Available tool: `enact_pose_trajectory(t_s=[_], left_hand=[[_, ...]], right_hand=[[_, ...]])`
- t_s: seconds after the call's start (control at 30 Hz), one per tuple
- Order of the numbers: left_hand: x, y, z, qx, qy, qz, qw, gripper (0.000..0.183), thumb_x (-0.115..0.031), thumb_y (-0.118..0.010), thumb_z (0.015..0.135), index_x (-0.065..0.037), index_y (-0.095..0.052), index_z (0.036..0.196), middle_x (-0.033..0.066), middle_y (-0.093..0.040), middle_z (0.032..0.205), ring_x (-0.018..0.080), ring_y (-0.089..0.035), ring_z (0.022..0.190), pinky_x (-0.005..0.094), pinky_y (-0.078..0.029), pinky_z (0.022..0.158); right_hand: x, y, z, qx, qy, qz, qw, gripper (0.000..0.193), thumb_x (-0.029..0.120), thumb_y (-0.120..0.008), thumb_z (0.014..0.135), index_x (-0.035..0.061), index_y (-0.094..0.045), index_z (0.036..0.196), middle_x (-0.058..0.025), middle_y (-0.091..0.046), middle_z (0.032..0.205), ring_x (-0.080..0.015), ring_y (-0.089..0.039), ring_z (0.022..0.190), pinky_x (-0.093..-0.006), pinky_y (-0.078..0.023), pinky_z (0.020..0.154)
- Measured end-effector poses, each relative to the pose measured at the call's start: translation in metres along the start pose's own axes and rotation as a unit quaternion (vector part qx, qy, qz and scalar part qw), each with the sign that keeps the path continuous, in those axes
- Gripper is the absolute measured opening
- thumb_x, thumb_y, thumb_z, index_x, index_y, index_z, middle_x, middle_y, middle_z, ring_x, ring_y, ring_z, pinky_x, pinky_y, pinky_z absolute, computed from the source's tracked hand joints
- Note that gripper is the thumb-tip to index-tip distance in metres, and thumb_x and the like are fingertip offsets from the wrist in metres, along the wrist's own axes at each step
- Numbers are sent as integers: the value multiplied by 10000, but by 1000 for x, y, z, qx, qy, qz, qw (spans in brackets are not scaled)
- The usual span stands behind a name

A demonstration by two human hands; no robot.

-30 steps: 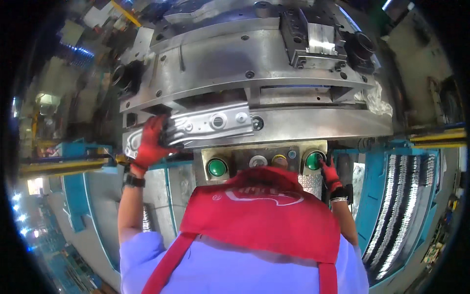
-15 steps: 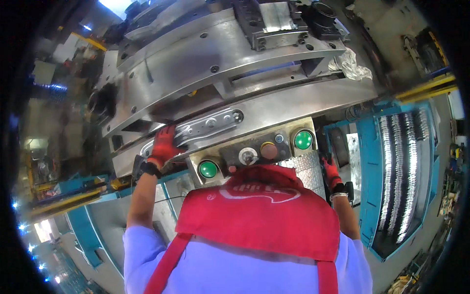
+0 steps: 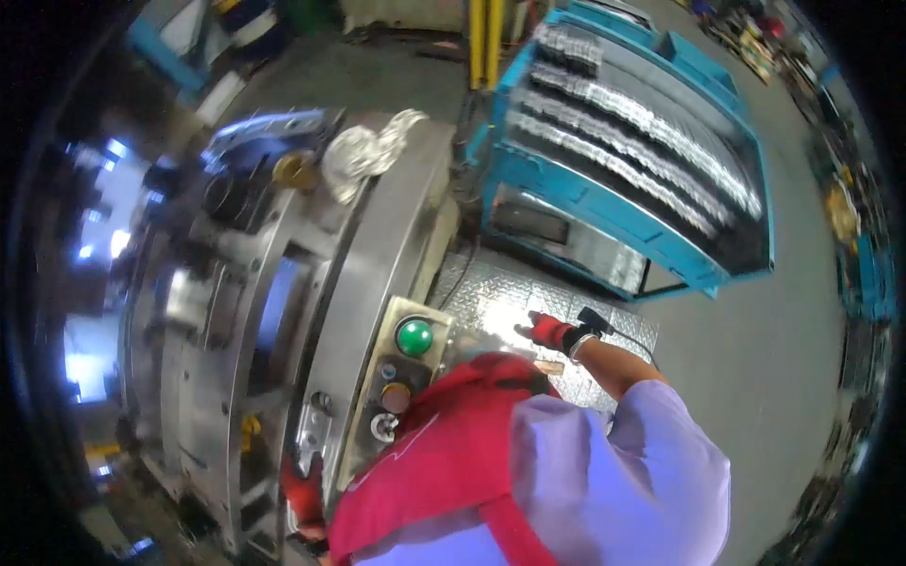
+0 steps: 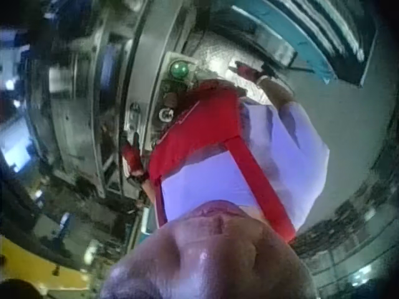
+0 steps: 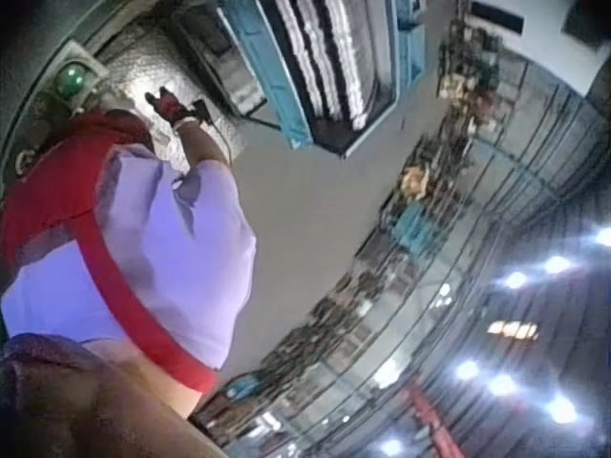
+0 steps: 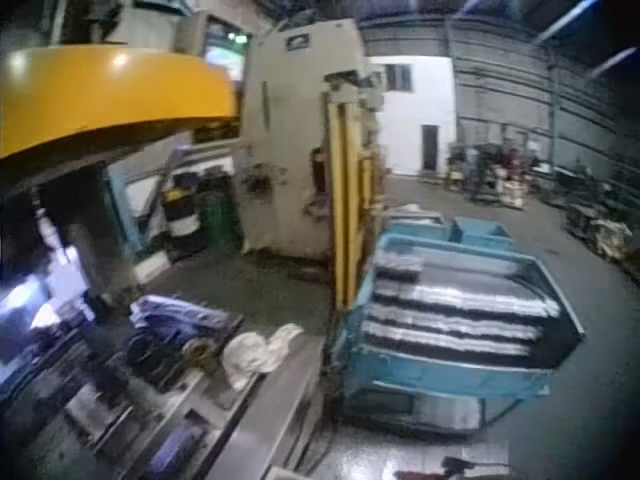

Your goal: Placing metal parts into a large industrial press machine, operating the press by pressing safety buttons, and then stacking the finished parts into a metal bin.

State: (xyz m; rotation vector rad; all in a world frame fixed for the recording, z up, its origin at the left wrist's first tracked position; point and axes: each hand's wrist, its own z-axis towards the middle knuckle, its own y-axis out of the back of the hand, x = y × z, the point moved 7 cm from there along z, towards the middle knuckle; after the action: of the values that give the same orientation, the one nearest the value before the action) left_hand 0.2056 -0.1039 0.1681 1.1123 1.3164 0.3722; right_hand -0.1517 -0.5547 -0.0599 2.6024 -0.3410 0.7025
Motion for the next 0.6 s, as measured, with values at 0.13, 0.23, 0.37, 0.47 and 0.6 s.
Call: enact_pose_trajectory(t_s=[0.13, 0.23, 0.37, 0.47, 0.6], left_hand=[[-103, -52, 22, 113, -76, -90, 987, 537, -135, -689, 758, -11, -488, 1240, 150, -551, 1179, 268, -504, 1125, 356, -380, 961], [-140, -99, 27, 218, -98, -166, 957, 535, -100, -677, 770, -18, -474, 1258, 141, -563, 1170, 245, -542, 1074, 341, -420, 918], [-185, -139, 7, 370, -91, -154, 912, 562, -92, -657, 790, -34, -429, 1301, 118, -560, 1169, 197, -550, 1049, 299, -449, 865], [-183, -167, -9, 390, -149, -162, 894, 547, -114, -679, 779, -40, -455, 1272, 128, -561, 1151, 208, -563, 1028, 289, -456, 845], [-193, -190, -20, 434, -168, -114, 878, 534, -130, -708, 757, -34, -482, 1231, 146, -559, 1157, 233, -571, 1035, 318, -452, 862]], right_hand=[[-29, 6, -12, -5, -34, 41, 999, 882, 590, -568, 760, -61, -358, 1317, -209, -574, 1142, -259, -587, 989, -329, -454, 851], [-91, -2, -15, -70, 24, 116, 990, 779, 519, -593, 787, -48, -406, 1288, -173, -579, 1122, -215, -589, 909, -325, -471, 796], [-140, -24, -74, -158, -55, 249, 954, 704, 492, -597, 805, -56, -466, 1227, -74, -600, 906, -145, -520, 710, -298, -439, 627], [-196, -52, -103, -83, -122, 209, 967, 744, 529, -613, 769, -56, -483, 1209, -45, -576, 789, -141, -497, 666, -295, -419, 590], [-243, -63, -127, -96, -140, 116, 979, 727, 544, -606, 762, -55, -514, 1164, -78, -598, 821, -168, -524, 696, -319, -437, 619]])
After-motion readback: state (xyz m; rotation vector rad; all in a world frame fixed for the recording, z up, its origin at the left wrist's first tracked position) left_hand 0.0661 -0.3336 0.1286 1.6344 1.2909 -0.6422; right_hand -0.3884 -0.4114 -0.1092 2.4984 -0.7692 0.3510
